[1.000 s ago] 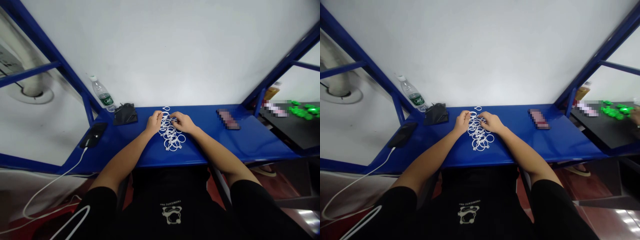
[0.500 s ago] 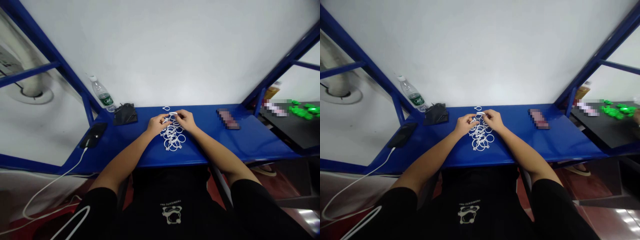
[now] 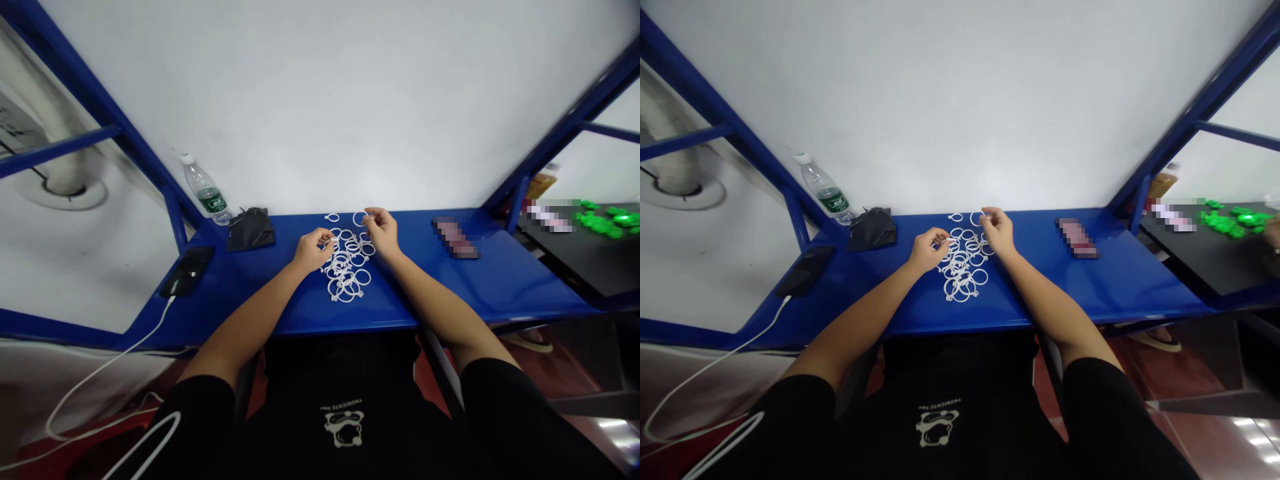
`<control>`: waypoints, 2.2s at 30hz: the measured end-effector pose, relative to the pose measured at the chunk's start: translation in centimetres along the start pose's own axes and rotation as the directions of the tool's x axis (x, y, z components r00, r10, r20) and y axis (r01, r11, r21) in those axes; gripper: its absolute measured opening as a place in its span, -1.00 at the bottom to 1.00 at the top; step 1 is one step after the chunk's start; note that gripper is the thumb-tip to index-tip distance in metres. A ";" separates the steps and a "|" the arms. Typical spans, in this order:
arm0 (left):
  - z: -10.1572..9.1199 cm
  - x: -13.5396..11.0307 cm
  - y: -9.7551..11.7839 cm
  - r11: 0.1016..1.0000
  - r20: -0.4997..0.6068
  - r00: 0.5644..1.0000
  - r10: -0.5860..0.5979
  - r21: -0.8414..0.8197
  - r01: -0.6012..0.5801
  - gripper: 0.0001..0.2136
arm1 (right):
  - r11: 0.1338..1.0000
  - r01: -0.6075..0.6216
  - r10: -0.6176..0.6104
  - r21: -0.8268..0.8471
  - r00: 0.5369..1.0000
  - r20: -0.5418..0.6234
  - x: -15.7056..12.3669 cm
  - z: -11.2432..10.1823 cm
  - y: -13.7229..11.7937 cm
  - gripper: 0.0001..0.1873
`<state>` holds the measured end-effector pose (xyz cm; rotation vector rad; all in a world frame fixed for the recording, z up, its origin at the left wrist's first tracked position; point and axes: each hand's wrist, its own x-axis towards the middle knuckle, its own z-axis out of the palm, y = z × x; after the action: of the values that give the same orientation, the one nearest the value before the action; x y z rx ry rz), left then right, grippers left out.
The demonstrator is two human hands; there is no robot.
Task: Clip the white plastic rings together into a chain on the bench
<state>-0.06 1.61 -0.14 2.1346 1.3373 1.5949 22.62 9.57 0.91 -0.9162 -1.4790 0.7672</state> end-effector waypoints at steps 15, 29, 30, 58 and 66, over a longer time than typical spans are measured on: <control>0.1 0.0 -0.4 0.997 -0.004 0.998 -0.062 0.049 0.062 -0.86 | 0.990 -0.076 0.082 0.119 0.995 -0.053 1.2 -0.5 1.6 -0.68; 0.1 0.3 -1.5 0.994 0.014 0.997 -0.077 0.078 0.076 -0.74 | 0.988 -0.071 0.085 0.137 0.992 -0.098 1.2 -0.8 0.7 -0.80; 0.1 0.3 -1.5 0.995 0.021 0.997 -0.074 0.070 0.072 -0.73 | 0.991 -0.073 0.083 0.113 0.992 -0.094 1.2 -0.9 0.7 -0.79; -0.7 -0.2 2.5 0.966 0.522 0.842 0.137 0.117 -0.230 -0.33 | 0.691 0.333 0.134 -0.642 0.814 0.566 8.3 7.4 1.5 -0.63; 0.5 -1.7 3.5 0.947 0.769 0.627 0.121 0.100 -0.305 -0.07 | 0.673 0.270 0.185 -0.689 0.840 0.510 9.4 8.3 2.5 -0.85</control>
<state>2.19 -1.53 0.53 2.7037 1.0002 0.4142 14.51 19.34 2.32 -1.3240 -2.4248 0.3577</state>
